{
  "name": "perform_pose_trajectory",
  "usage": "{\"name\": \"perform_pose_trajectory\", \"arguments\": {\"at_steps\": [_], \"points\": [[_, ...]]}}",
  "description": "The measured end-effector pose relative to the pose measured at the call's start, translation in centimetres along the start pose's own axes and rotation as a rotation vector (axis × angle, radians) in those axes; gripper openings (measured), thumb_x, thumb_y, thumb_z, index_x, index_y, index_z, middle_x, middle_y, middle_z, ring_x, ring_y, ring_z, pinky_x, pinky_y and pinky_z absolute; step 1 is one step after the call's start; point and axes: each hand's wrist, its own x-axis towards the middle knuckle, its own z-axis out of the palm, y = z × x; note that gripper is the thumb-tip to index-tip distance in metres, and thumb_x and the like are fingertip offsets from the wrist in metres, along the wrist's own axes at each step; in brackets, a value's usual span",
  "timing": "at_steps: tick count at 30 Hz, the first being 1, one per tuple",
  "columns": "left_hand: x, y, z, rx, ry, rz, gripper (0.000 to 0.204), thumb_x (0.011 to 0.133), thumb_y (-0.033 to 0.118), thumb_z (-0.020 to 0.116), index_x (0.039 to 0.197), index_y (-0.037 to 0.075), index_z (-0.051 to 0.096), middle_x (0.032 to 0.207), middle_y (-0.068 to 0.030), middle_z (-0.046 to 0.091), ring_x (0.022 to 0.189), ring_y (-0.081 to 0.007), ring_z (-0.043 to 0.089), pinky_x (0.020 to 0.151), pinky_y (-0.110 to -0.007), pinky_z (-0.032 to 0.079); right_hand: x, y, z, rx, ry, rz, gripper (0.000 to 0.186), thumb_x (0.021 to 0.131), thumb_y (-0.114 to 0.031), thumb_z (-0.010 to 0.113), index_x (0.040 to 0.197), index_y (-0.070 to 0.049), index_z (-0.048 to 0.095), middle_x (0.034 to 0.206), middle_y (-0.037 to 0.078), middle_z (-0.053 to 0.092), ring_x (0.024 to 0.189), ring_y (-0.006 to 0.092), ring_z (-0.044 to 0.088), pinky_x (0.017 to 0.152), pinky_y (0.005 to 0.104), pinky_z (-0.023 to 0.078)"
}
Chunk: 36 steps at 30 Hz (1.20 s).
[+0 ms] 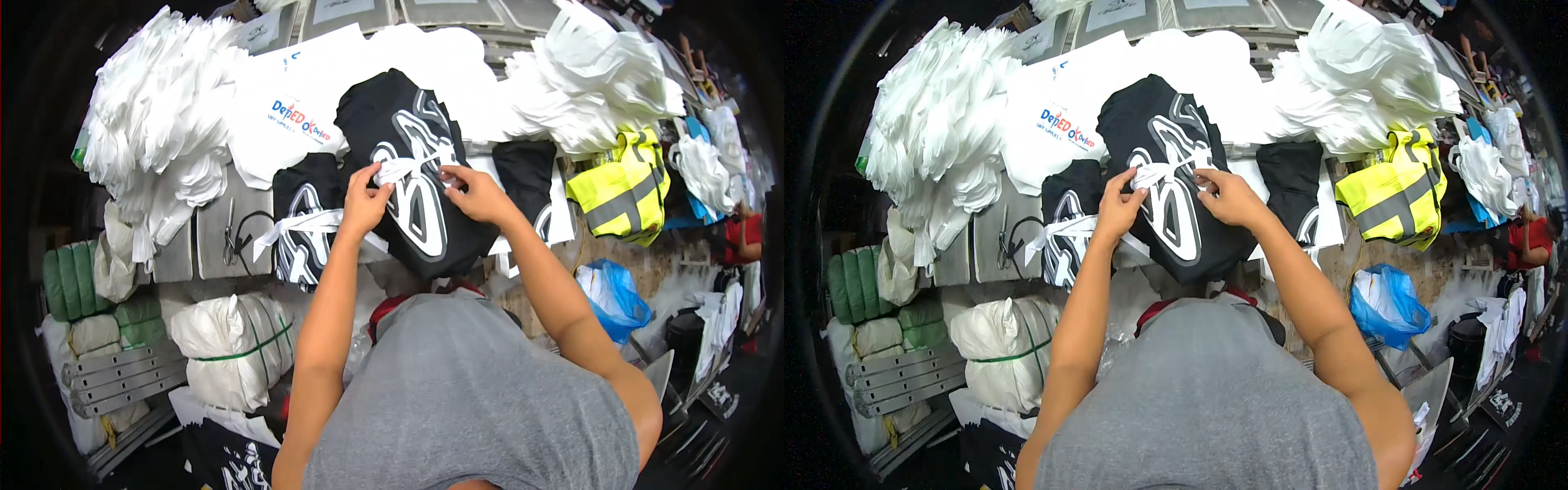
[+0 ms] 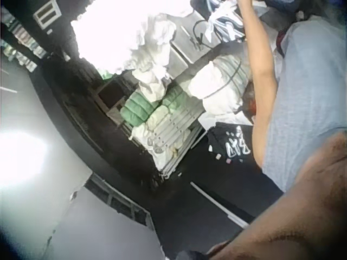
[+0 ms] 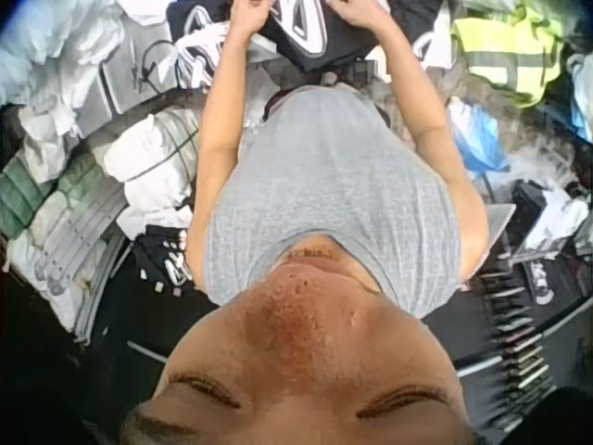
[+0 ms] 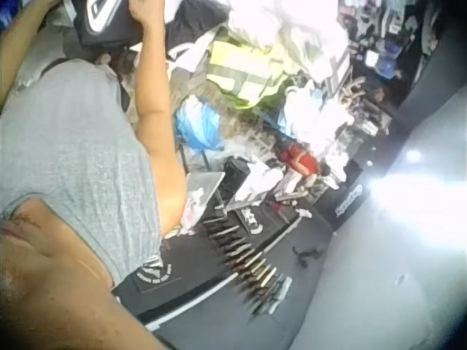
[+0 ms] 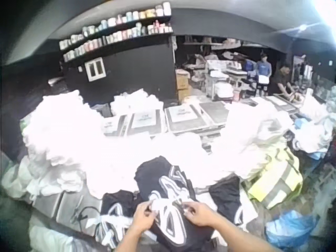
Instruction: The person heat-presses labels onto shirts using a heat press machine, sorts label transfer sheets on a table, and folds and bundles printed t-shirts by hand.
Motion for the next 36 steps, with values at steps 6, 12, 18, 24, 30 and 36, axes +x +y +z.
{"name": "perform_pose_trajectory", "arguments": {"at_steps": [6, 12, 18, 24, 30, 36], "points": [[0.0, 1.9, -0.1, 0.1, 0.045, 0.019, 0.045, 0.082, 0.008, 0.074, 0.125, 0.003, 0.062, 0.125, -0.0138, 0.056, 0.074, -0.0166, 0.066, 0.071, -0.029, 0.054, 2.6, -1.5, -0.6, -0.065, 0.054, -0.045, 0.031, 0.087, -0.012, 0.065, 0.114, 0.002, 0.067, 0.095, 0.019, 0.07, 0.082, 0.0297, 0.069, 0.075, 0.0379, 0.053], [0.4, 3.5, 0.0, 0.21, 0.058, 0.16, 0.032, 0.083, 0.011, 0.073, 0.114, 0.003, 0.069, 0.104, -0.0135, 0.065, 0.071, -0.0216, 0.066, 0.069, -0.032, 0.053, 7.4, -2.3, 1.9, -0.141, 0.207, -0.261, 0.025, 0.089, -0.01, 0.062, 0.111, 0.0, 0.069, 0.097, 0.022, 0.065, 0.092, 0.0379, 0.066, 0.086, 0.0438, 0.052], [2.5, 5.5, 0.0, 0.41, -0.073, 0.16, 0.02, 0.09, 0.018, 0.068, 0.1, 0.001, 0.07, 0.085, -0.0156, 0.066, 0.069, -0.0238, 0.064, 0.066, -0.034, 0.049, 8.4, -0.6, 1.5, -0.185, 0.025, -0.189, 0.029, 0.088, -0.009, 0.063, 0.117, -0.006, 0.067, 0.104, 0.019, 0.059, 0.099, 0.038, 0.062, 0.09, 0.0429, 0.049], [3.7, 6.1, -1.0, 0.312, -0.073, 0.292, 0.022, 0.093, 0.021, 0.065, 0.092, -0.001, 0.067, 0.078, -0.0188, 0.066, 0.07, -0.0272, 0.064, 0.067, -0.037, 0.049, 9.2, -4.1, -1.4, -0.272, -0.021, -0.378, 0.014, 0.088, -0.007, 0.061, 0.1, -0.003, 0.066, 0.096, 0.015, 0.058, 0.096, 0.0358, 0.06, 0.084, 0.0421, 0.048], [3.5, 7.0, -0.8, 0.314, -0.087, 0.135, 0.025, 0.097, 0.024, 0.058, 0.087, 0.001, 0.063, 0.074, -0.0201, 0.063, 0.069, -0.0355, 0.063, 0.066, -0.041, 0.049, 9.6, -8.7, -7.5, -0.126, 0.327, -0.565, 0.013, 0.09, -0.003, 0.06, 0.103, 0.0, 0.063, 0.09, 0.017, 0.068, 0.087, 0.0284, 0.068, 0.077, 0.0365, 0.052], [5.2, 12.7, -11.1, -0.52, 0.12, 0.383, 0.022, 0.106, 0.02, 0.05, 0.103, 0.002, 0.061, 0.097, -0.0066, 0.067, 0.085, -0.013, 0.063, 0.077, -0.026, 0.051, 7.1, -4.8, -4.5, -0.026, 0.248, -0.223, 0.022, 0.091, -0.011, 0.065, 0.111, -0.001, 0.065, 0.106, 0.015, 0.069, 0.096, 0.0275, 0.068, 0.086, 0.0363, 0.053]]}}
